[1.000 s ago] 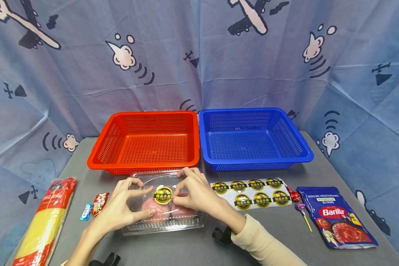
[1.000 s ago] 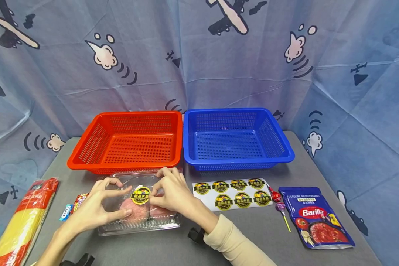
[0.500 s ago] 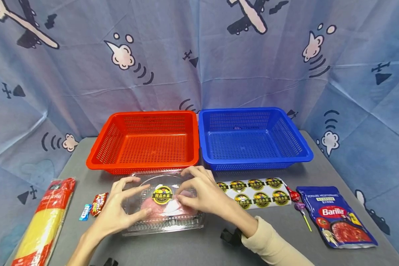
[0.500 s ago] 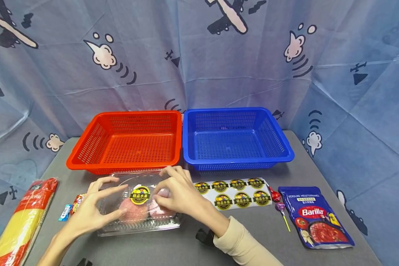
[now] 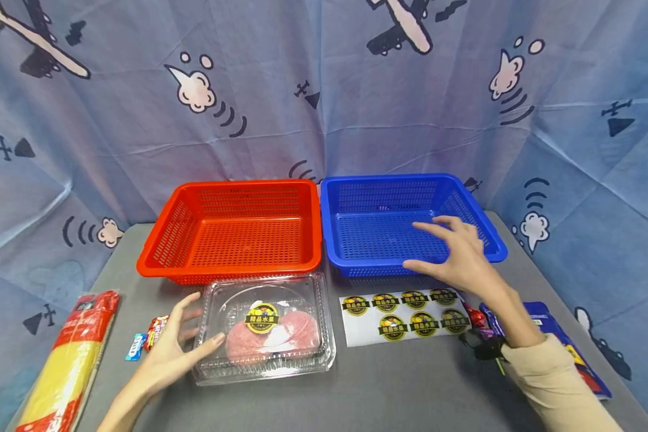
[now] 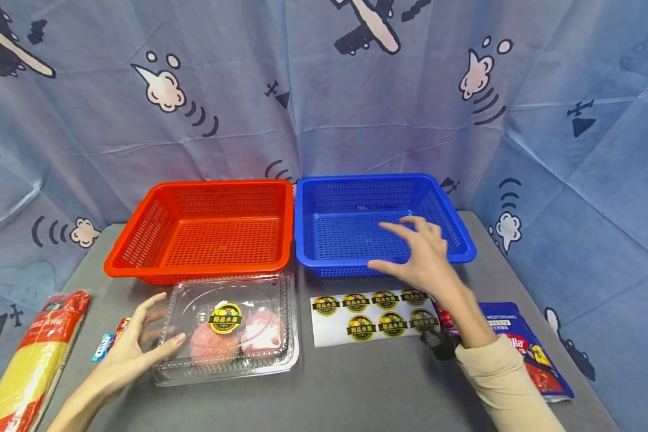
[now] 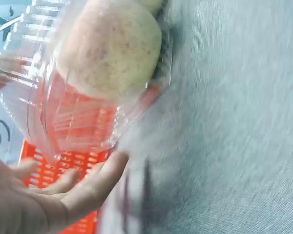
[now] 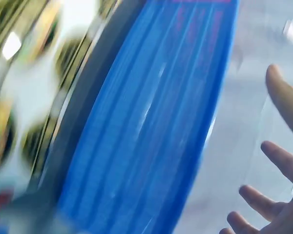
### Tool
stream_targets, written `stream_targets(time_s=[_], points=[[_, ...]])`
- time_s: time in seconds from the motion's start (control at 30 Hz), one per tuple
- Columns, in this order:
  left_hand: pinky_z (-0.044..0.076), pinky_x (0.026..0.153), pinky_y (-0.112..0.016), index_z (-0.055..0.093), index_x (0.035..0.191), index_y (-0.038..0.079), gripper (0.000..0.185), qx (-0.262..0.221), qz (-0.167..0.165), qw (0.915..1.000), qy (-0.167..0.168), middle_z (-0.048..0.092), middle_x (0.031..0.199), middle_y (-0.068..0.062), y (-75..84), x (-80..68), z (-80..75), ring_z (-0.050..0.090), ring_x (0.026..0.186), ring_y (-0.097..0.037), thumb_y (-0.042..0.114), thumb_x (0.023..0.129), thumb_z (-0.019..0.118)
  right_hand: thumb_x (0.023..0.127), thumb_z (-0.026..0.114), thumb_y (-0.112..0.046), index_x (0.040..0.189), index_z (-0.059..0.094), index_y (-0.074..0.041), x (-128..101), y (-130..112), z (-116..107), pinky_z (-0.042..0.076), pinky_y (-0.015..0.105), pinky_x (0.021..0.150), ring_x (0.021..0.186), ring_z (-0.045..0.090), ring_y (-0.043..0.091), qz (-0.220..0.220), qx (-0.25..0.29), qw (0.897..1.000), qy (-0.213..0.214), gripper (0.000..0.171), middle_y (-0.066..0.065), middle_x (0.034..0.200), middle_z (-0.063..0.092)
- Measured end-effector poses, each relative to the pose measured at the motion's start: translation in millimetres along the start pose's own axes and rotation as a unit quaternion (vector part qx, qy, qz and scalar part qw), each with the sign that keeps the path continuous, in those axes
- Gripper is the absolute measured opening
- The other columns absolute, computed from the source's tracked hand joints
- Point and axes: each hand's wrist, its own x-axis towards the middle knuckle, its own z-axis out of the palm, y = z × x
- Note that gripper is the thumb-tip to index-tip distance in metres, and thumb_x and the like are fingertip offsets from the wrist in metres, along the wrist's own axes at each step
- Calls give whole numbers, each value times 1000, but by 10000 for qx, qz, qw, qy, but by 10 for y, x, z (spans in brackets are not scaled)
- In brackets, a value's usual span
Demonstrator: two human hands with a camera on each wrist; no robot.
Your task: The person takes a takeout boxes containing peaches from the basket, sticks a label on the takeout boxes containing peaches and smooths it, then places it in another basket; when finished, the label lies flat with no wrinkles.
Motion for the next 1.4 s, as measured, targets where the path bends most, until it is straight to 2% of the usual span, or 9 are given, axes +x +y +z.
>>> stream_targets(time_s=[0.1, 0.2, 0.43, 0.63, 0.73, 0.83, 1.03, 1.17, 1.4], points=[[59, 85, -51, 7, 163, 23, 92, -814, -778, 9917, -621, 30, 158, -33, -17, -2, -17, 58, 127, -46, 27, 96, 70, 77, 87, -46, 154, 44, -9, 20, 449, -224, 25, 82, 93, 134, 23, 68, 737, -271, 9965, -275, 96, 41, 154, 27], [61, 82, -51, -4, 164, 26, 89, -1706, -1151, 9701, -1283, 24, 160, -36, -34, 19, -42, 58, 128, -37, 27, 103, 61, 79, 82, -53, 164, 16, -7, -1, 820, -383, 20, 86, 98, 139, 10, 73, 1521, -294, 9838, -904, 117, 47, 158, 6], [60, 91, -52, -21, 160, 31, 81, -2849, -1004, 9251, -2300, 16, 168, -30, -143, 70, -64, 63, 121, -32, 26, 110, 42, 94, 68, -53, 156, -26, -3, -71, 1165, -420, 19, 80, 111, 148, 1, 65, 2251, 968, 9472, -2067, 124, 43, 161, -12], [62, 86, -47, -18, 159, 33, 77, -3128, -916, 9128, -2463, 46, 159, -8, 59, -34, -1, 61, 124, -23, 22, 110, 41, 97, 63, -52, 153, -33, -6, -81, 1205, -366, 17, 78, 115, 151, 0, 61, 2356, 1500, 9342, -2221, 121, 38, 163, -17], [63, 83, -46, -12, 160, 35, 74, -3244, -745, 9109, -2438, 54, 152, 2, 317, -49, 5, 61, 124, -18, 21, 110, 41, 97, 64, -51, 154, -32, -6, -87, 1218, -351, 16, 77, 116, 151, 1, 61, 2340, 1570, 9349, -2155, 120, 37, 164, -16], [63, 83, -45, -2, 161, 38, 71, -3225, -604, 9206, -2119, 52, 153, -1, 719, 18, 57, 66, 121, -21, 24, 109, 45, 97, 64, -50, 154, -31, -7, -92, 1229, -349, 16, 76, 116, 151, 4, 60, 2343, 1607, 9359, -2084, 120, 38, 164, -13], [63, 86, -44, 8, 162, 37, 71, -3306, -347, 9335, -1346, 39, 162, -14, 1456, 481, 315, 75, 99, -25, 26, 106, 50, 97, 65, -50, 155, -30, -10, -95, 1243, -344, 16, 76, 117, 152, 5, 59, 2344, 1630, 9378, -1976, 118, 37, 165, -11], [63, 84, -43, 8, 163, 38, 75, -3560, -264, 9284, -1033, 43, 158, -15, 1695, 898, 554, 76, 90, -26, 24, 104, 53, 97, 65, -51, 155, -30, -11, -93, 1239, -335, 17, 76, 117, 152, 2, 59, 2334, 1567, 9393, -1969, 118, 36, 165, -12], [62, 80, -46, 19, 161, 39, 77, -3556, -338, 9302, -839, 52, 150, -16, 1929, 1430, 1038, 71, 106, -45, 21, 100, 61, 97, 65, -50, 155, -30, -10, -108, 1232, -329, 16, 75, 117, 151, 6, 59, 2344, 1660, 9378, -1949, 118, 38, 164, -9]])
